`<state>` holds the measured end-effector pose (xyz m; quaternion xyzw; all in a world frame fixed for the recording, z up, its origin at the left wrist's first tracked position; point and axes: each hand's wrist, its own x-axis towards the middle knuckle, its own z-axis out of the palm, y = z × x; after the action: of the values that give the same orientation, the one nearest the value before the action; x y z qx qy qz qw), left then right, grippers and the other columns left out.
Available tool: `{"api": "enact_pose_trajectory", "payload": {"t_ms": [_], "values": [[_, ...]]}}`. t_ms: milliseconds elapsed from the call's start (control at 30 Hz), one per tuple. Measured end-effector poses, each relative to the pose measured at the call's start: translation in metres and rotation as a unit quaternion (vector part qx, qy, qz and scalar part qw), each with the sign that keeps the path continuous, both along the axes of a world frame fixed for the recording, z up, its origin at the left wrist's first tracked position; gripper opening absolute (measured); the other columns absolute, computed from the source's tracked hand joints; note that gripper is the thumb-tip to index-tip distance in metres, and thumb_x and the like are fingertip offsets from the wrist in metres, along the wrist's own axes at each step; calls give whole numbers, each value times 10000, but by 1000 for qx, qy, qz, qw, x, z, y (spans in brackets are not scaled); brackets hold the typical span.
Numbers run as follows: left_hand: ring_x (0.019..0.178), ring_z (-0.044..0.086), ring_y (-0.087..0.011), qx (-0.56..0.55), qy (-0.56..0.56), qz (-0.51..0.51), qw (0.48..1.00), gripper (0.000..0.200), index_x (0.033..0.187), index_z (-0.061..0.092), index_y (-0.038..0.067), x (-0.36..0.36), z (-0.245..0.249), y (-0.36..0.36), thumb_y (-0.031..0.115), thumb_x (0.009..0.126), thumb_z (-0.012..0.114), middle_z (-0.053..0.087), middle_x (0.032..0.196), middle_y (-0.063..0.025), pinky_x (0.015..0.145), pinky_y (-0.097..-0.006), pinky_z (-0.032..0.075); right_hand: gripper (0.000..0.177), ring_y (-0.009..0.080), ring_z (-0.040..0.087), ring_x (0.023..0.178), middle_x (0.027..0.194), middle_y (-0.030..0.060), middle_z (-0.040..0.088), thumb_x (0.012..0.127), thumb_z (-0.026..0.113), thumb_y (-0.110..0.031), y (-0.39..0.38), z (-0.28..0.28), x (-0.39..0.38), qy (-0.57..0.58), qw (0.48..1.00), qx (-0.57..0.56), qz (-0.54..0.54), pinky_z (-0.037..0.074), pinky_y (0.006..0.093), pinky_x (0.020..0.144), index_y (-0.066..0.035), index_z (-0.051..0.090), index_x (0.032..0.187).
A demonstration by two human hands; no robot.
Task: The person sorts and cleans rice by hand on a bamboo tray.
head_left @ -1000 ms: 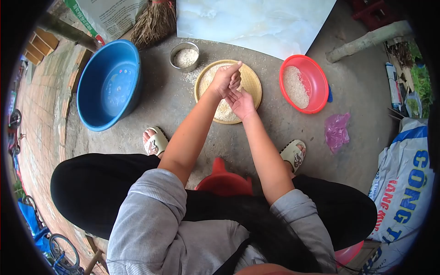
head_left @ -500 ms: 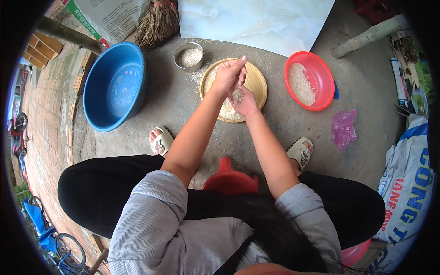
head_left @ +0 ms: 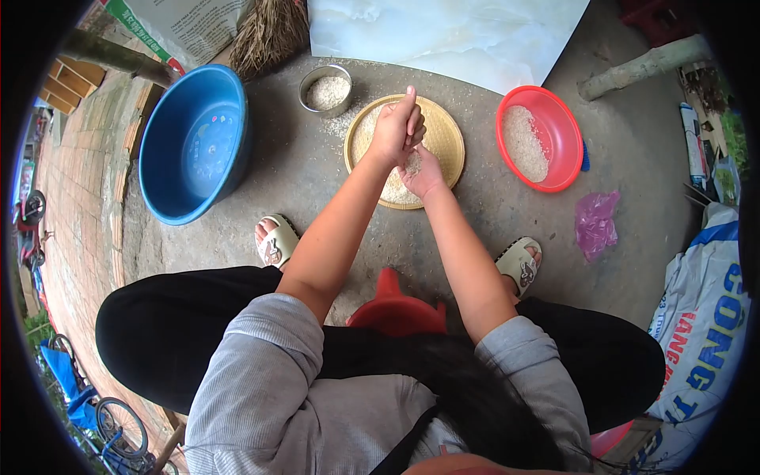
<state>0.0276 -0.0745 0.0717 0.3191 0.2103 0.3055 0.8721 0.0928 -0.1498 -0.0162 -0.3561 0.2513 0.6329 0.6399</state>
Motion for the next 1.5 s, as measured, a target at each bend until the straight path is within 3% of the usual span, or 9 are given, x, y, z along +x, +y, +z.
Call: {"api": "enact_pose_trajectory", "payload": {"t_ms": [100, 200, 267, 400, 533, 967, 1367, 1467, 1500], "values": [[324, 239, -89, 43, 101, 63, 992, 553, 471, 362, 122, 0, -16, 7, 365, 961, 438, 302, 391, 11, 338, -244, 174, 327, 122, 453, 525, 621, 4, 443, 979, 371, -358, -4, -52, 14, 57, 992, 103, 36, 368, 235, 440, -103, 481, 807], [460, 476, -113, 121, 223, 49, 966, 436, 665, 584, 34, -9, -51, 14, 344, 947, 463, 527, 542, -53, 448, -251, 361, 410, 83, 291, 407, 509, -36, 329, 975, 357, -420, -4, -35, 14, -12, 998, 53, 19, 193, 240, 373, -144, 405, 676], [764, 653, -204, 320, 416, 41, 850, 382, 953, 671, -13, -12, -102, 18, 317, 933, 480, 689, 854, -109, 680, -314, 499, 438, 83, 258, 396, 499, -44, 302, 972, 345, -444, -4, -42, 21, -18, 997, 78, 24, 179, 243, 370, -155, 379, 645], [1353, 265, -309, 549, 495, 15, 673, 465, 1351, 404, 96, -28, -149, -10, 285, 928, 438, 309, 1449, -146, 1110, -466, 177, 496, 99, 201, 365, 472, -45, 257, 973, 299, -478, 5, -41, 34, -20, 996, 90, 15, 145, 258, 354, -171, 329, 585], [1396, 159, -248, 661, 552, -21, 508, 554, 1434, 269, 154, -33, -141, -31, 368, 932, 364, 238, 1499, -35, 1129, -457, 98, 490, 105, 185, 359, 465, -38, 252, 989, 272, -424, 23, -29, 39, -29, 998, 58, 11, 120, 263, 349, -172, 333, 573], [1393, 172, -272, 633, 571, -30, 522, 593, 1396, 334, 107, -30, -138, -27, 404, 883, 356, 338, 1448, -84, 1132, -488, 43, 459, 103, 177, 382, 485, -34, 247, 992, 291, -395, 137, 14, -13, 30, 993, 109, 20, 137, 264, 367, -158, 338, 601], [1391, 169, -298, 524, 472, -16, 709, 592, 1393, 333, 77, -30, -140, -22, 373, 881, 364, 311, 1459, -117, 1136, -489, 39, 438, 85, 259, 399, 525, -28, 352, 1004, 240, -394, 214, -1, -41, -45, 997, 30, 60, 185, 227, 368, -113, 407, 713], [1391, 165, -304, 543, 462, 0, 701, 599, 1387, 338, 64, -30, -145, -22, 370, 874, 373, 313, 1456, -122, 1135, -490, 48, 422, 135, 506, 538, 697, 57, 522, 1006, 246, -368, 222, -19, -44, -70, 995, 13, 71, 349, 190, 405, -55, 491, 863], [1391, 165, -304, 541, 464, 0, 701, 599, 1387, 338, 64, -29, -147, -21, 370, 874, 373, 313, 1456, -122, 1135, -490, 48, 435, 228, 522, 808, 956, 138, 501, 997, 245, -397, 224, -21, -45, -19, 999, 30, 39, 435, 299, 590, -22, 460, 1050]]}}
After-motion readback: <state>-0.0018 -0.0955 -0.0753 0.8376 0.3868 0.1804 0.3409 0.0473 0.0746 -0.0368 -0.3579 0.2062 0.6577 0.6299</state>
